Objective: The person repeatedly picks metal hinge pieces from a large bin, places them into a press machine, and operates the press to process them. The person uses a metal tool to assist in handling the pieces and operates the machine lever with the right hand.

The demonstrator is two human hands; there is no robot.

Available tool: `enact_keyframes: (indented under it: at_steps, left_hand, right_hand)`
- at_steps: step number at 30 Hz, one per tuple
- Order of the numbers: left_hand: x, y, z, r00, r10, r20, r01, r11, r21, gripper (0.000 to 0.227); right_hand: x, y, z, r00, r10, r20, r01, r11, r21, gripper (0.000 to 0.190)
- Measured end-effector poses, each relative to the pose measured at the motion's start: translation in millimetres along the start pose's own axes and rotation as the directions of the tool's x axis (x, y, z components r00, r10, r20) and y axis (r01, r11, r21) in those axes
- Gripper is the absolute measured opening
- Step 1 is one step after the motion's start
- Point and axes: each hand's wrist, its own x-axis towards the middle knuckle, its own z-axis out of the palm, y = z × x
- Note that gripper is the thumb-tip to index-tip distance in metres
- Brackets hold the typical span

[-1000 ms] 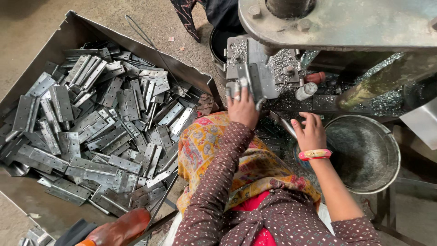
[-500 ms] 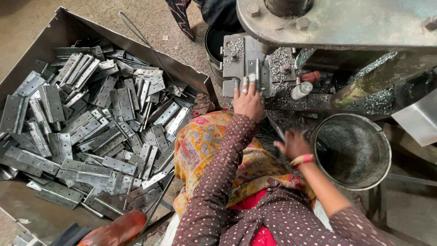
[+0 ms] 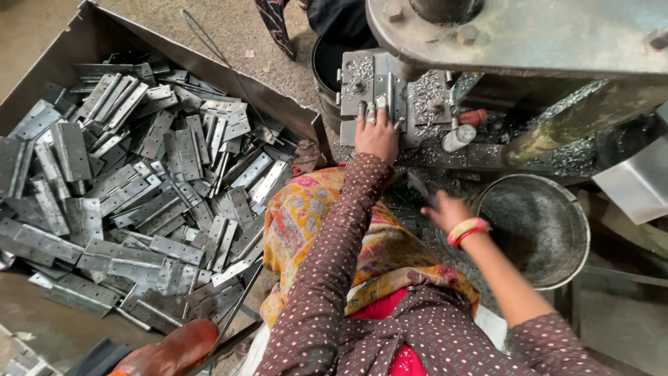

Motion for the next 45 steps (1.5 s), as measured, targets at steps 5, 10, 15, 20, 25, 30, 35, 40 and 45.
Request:
enact_keyframes:
  at_steps: [5, 10, 15, 20, 25, 30, 35, 40, 45]
  left_hand:
    - [-6.8, -7.4, 0.2, 0.998, 0.025, -0.053, -0.025, 1.000, -0.006, 0.031]
    - [-21.9, 0.3, -1.8, 0.999, 0.047, -0.023, -0.047, 0.999, 0.003, 0.029]
    - [-4.9, 3.0, -0.3, 0.999, 0.049, -0.013, -0.049, 0.999, -0.005, 0.026]
    - [12.6, 8.4, 2.5, 1.000, 0.003, -0.011, -0.004, 0.999, -0.047, 0.028]
    - [-7.7, 3.5, 3.8, 0.999, 0.041, 0.009, -0.040, 0.999, -0.034, 0.028]
    - [9.5, -4.1, 0.6, 0.991, 0.102, -0.083, -0.091, 0.988, 0.128, 0.029]
    - [37.2, -15.2, -2.7, 0.996, 0.000, 0.092, 0.001, 1.000, -0.002, 0.027]
    - [39.8, -15.2, -0.2, 0.999, 0.033, 0.021, -0.034, 0.999, 0.038, 0.024]
    - [17.9, -16.2, -19.1, 0.999, 0.036, 0.027, -0.034, 0.996, -0.085, 0.020]
  right_hand:
    - [-6.4, -5.5, 35.8, 0.992, 0.071, -0.100, -0.082, 0.990, -0.113, 0.047]
    - [-6.3, -11.0, 2.7, 0.993, 0.107, 0.058, -0.106, 0.994, -0.022, 0.054]
    - [-2.7, -23.9, -42.3, 0.998, 0.033, 0.048, -0.027, 0.991, -0.128, 0.057]
    - [-15.9, -25.1, -6.8, 0.974, 0.178, 0.142, -0.188, 0.981, 0.055, 0.043]
    - [-21.3, -17.1, 30.3, 0.996, 0.081, -0.042, -0.083, 0.996, -0.042, 0.048]
    - [-4.7, -14.4, -22.0, 0.999, 0.040, 0.029, -0.039, 0.998, -0.056, 0.056]
    - [-7.6, -14.1, -27.6, 0.998, 0.066, 0.013, -0.065, 0.996, -0.064, 0.054]
    - [-9.3, 4.1, 42.4, 0.988, 0.027, -0.151, -0.038, 0.997, -0.074, 0.047]
    - [-4.2, 19.7, 51.1, 0.994, 0.090, -0.069, -0.093, 0.995, -0.044, 0.053]
